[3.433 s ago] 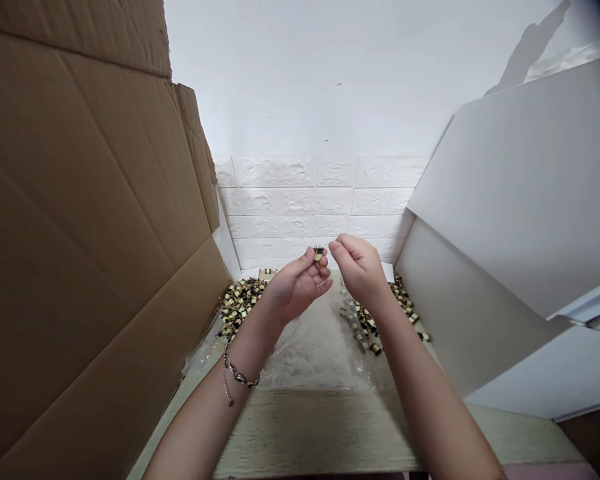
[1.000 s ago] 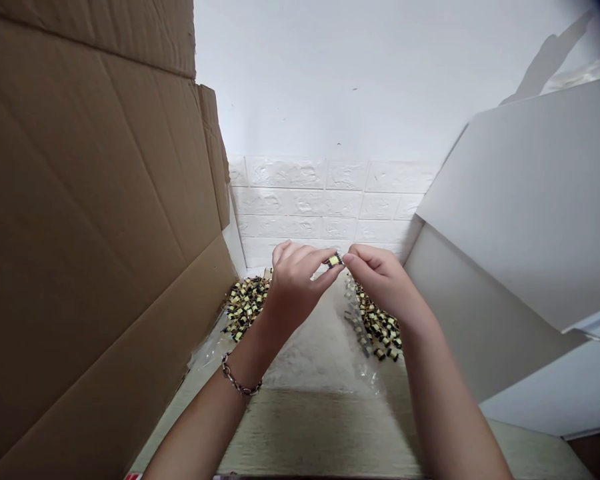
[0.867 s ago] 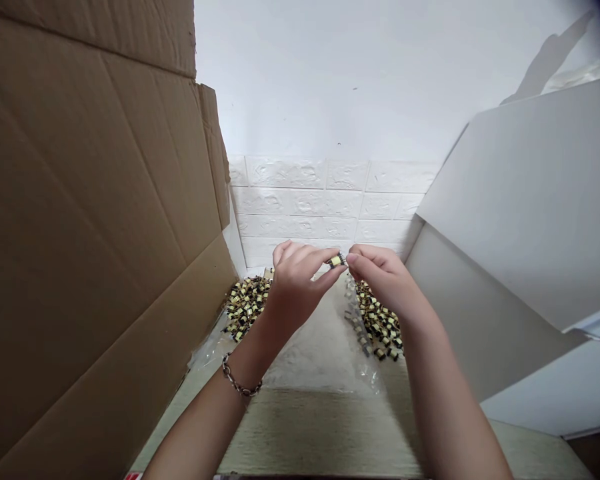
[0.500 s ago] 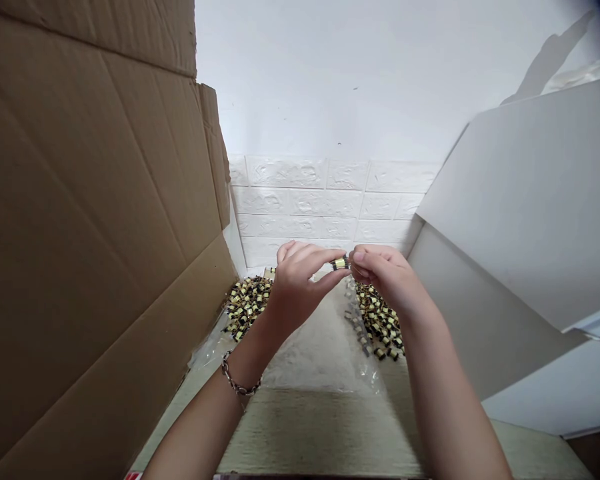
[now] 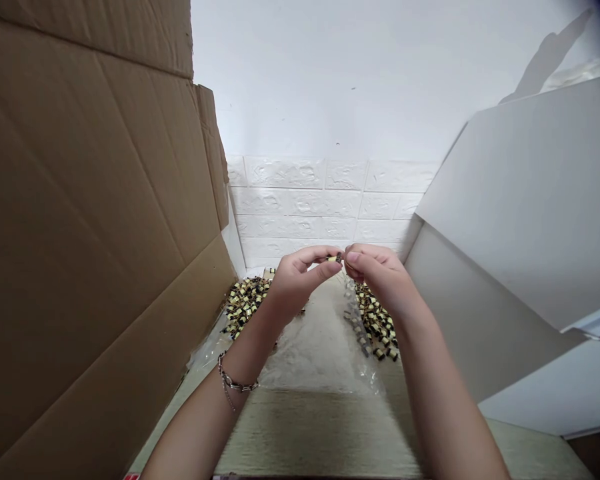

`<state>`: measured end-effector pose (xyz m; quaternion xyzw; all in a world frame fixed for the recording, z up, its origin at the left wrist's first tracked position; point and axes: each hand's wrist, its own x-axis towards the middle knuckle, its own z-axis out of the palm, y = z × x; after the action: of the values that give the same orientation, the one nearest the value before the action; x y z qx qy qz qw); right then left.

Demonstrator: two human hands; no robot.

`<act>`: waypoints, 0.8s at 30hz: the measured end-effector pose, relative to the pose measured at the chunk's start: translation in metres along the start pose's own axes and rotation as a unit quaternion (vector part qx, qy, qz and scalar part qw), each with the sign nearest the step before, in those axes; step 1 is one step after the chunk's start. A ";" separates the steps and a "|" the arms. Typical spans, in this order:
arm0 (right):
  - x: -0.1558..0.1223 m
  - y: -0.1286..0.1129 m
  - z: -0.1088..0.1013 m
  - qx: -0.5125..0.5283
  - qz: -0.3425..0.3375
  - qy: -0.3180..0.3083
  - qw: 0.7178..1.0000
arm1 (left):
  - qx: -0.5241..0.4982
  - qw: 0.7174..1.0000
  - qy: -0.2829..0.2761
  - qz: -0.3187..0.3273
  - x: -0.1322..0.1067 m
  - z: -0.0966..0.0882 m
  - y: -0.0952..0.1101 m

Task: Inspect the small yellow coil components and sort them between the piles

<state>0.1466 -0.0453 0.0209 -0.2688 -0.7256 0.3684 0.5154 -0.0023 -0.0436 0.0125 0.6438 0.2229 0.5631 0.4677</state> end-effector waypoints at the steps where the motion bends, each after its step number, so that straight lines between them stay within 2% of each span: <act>1: -0.001 -0.002 0.002 -0.018 -0.008 0.008 1.000 | -0.049 0.999 -0.005 -0.017 0.000 0.001 0.000; 3: -0.001 -0.006 0.008 -0.074 -0.030 0.032 0.996 | -0.131 0.990 -0.015 -0.050 -0.001 0.003 0.001; 5: -0.002 -0.011 0.013 -0.165 -0.075 0.070 0.981 | -0.203 0.974 -0.029 -0.095 -0.002 0.005 0.001; 8: -0.002 -0.015 0.017 -0.312 -0.174 0.113 0.927 | -0.295 0.939 -0.046 -0.173 -0.004 0.005 0.000; 10: -0.003 -0.016 0.018 -0.367 -0.221 0.128 0.895 | -0.326 0.920 -0.051 -0.210 -0.006 0.005 0.000; 12: -0.005 -0.017 0.017 -0.396 -0.245 0.140 0.874 | -0.337 0.912 -0.055 -0.228 -0.007 0.005 0.001; 17: -0.008 -0.020 0.014 -0.427 -0.258 0.145 0.854 | -0.330 0.916 -0.061 -0.217 -0.010 0.006 0.004; 24: -0.008 -0.026 0.013 -0.409 -0.266 0.169 0.856 | -0.250 0.950 -0.066 -0.176 -0.010 0.004 0.005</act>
<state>0.1362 -0.0696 0.0347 -0.3102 -0.7563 -0.1643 0.5521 -0.0026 -0.0560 0.0120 0.4923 0.1537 0.4658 0.7190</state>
